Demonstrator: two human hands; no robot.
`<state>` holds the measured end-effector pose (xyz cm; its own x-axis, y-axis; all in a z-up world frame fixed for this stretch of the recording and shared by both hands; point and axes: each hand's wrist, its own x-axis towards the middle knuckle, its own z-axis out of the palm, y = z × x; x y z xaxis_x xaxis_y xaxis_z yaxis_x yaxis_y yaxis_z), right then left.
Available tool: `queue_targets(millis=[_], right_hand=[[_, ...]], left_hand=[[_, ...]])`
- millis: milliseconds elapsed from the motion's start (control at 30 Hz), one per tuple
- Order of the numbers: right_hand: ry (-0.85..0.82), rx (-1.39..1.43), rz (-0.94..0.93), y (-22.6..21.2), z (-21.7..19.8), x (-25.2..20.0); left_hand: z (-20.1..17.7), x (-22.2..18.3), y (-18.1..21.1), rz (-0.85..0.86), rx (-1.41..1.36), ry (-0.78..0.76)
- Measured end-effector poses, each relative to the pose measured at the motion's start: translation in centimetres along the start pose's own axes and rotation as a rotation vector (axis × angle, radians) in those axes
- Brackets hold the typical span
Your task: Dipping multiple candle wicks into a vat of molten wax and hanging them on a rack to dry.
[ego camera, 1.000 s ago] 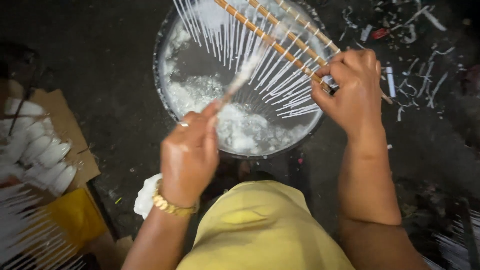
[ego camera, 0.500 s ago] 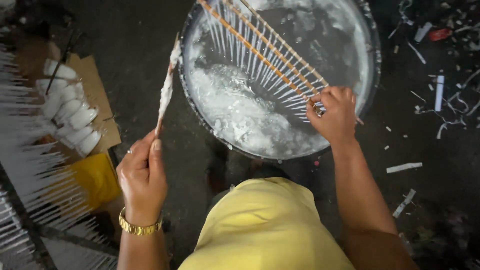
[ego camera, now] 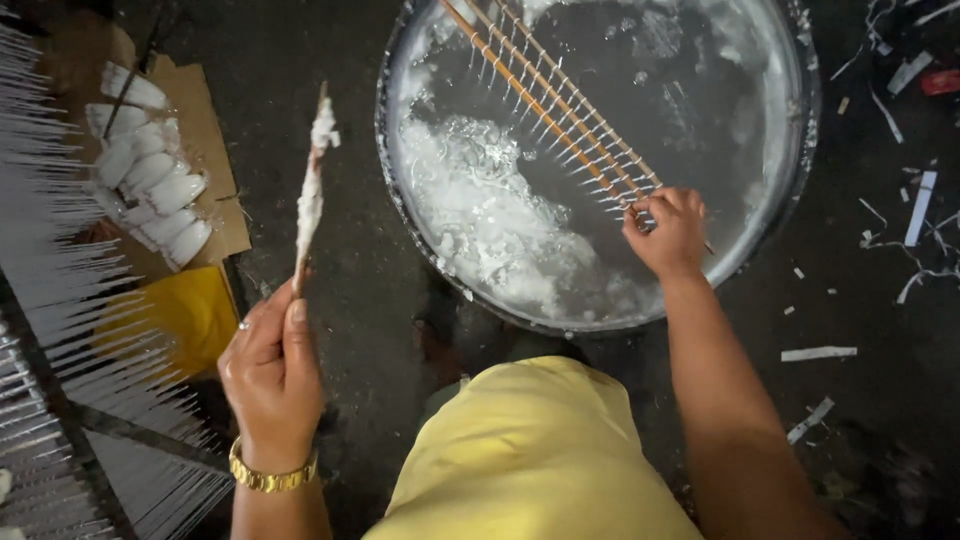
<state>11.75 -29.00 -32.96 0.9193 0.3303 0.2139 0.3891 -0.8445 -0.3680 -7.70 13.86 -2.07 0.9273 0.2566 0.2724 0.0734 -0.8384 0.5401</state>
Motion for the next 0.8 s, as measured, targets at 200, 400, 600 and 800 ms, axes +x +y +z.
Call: queue_targets(millis=[200, 400, 600, 800], right_hand=[[0.015, 0.015, 0.016, 0.9, 2.2, -0.4], [0.045, 0.053, 0.004, 2.3, 5.2, -0.7], [0.164, -0.123, -0.138, -1.5, -3.1, 0.3], [0.123, -0.185, -0.174, -5.3, -17.7, 2.5]], left_hand=[[-1.4, -1.0, 0.0, -0.123, 0.044, -0.026], [-2.9, -2.0, -0.2, -0.222, 0.065, -0.071], [-2.7, -2.9, -4.2, -0.055, -0.060, -0.151], [-0.3, -2.5, -4.9, -0.021, -0.138, -0.326]])
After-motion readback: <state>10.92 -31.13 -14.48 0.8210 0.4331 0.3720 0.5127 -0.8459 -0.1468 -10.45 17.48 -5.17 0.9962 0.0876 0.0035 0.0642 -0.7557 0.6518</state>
